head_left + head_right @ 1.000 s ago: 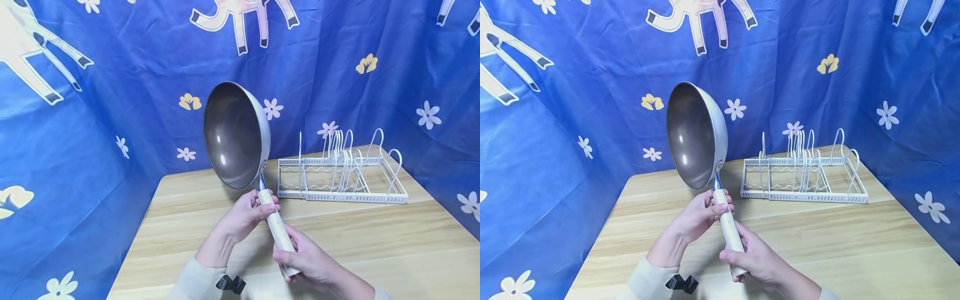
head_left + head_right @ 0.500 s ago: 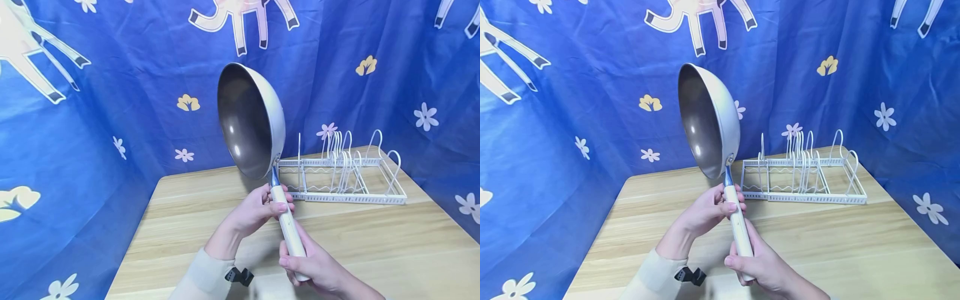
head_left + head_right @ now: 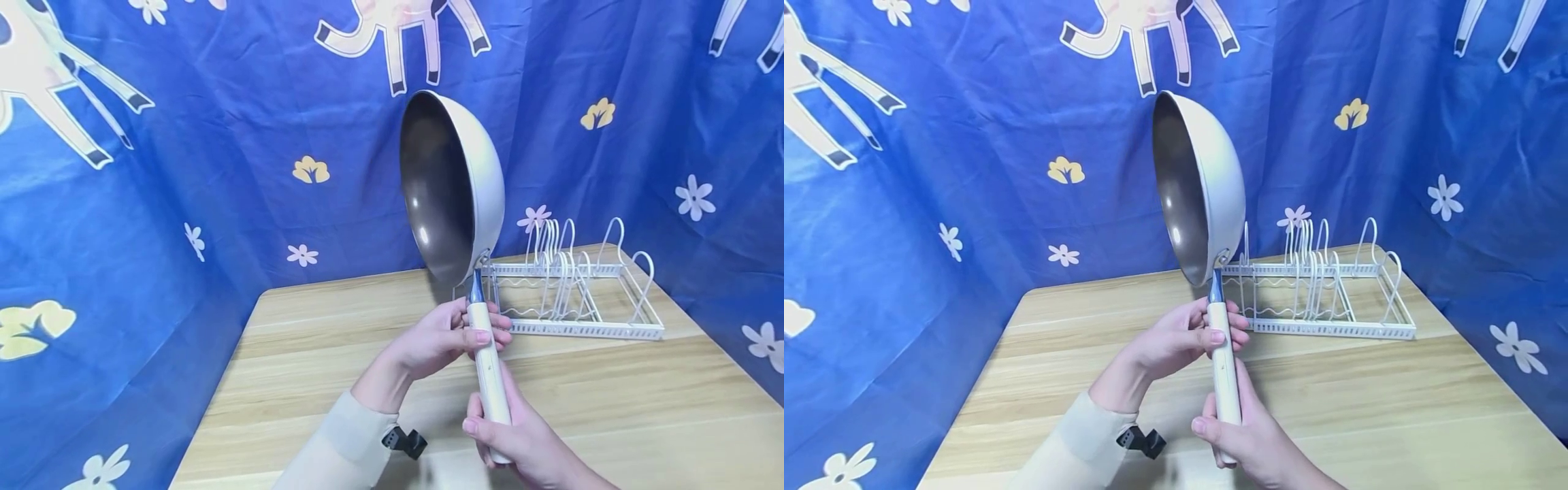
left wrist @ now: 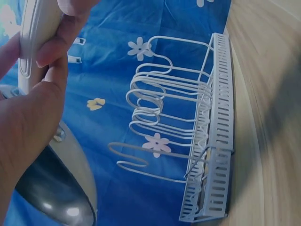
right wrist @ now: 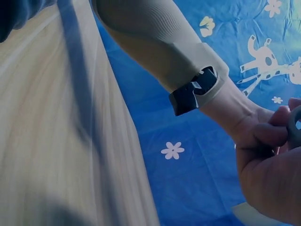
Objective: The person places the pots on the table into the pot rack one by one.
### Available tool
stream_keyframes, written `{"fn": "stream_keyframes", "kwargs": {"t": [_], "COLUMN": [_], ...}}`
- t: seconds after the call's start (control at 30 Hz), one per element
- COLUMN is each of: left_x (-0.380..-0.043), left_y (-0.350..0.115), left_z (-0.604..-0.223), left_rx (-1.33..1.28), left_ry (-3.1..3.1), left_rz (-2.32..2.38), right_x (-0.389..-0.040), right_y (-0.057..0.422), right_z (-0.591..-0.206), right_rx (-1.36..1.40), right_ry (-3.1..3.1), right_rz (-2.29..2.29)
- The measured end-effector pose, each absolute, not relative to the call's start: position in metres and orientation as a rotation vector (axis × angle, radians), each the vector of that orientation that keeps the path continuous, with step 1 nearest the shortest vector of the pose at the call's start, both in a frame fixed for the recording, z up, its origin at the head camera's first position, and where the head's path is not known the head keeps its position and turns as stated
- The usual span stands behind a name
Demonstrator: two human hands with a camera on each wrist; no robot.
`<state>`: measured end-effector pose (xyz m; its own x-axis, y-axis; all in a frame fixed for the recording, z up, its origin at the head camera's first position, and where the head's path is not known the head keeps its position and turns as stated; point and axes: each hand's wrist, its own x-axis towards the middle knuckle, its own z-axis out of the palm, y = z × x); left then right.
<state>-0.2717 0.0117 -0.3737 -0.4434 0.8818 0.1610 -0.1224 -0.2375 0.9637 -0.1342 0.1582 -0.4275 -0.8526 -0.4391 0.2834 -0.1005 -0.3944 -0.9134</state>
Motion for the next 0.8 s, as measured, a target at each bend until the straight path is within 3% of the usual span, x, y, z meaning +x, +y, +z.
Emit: {"fn": "stream_keyframes", "kwargs": {"t": [0.8], "left_x": [-0.296], "left_y": [0.054], "left_z": [-0.369], "left_rx": [1.096], "left_ry": [1.005], "left_rz": [1.65], "right_x": [-0.128], "right_y": [0.16], "right_z": [-0.417], "right_rx": [-0.323], "right_ry": [2.164], "right_rz": [-2.374]}}
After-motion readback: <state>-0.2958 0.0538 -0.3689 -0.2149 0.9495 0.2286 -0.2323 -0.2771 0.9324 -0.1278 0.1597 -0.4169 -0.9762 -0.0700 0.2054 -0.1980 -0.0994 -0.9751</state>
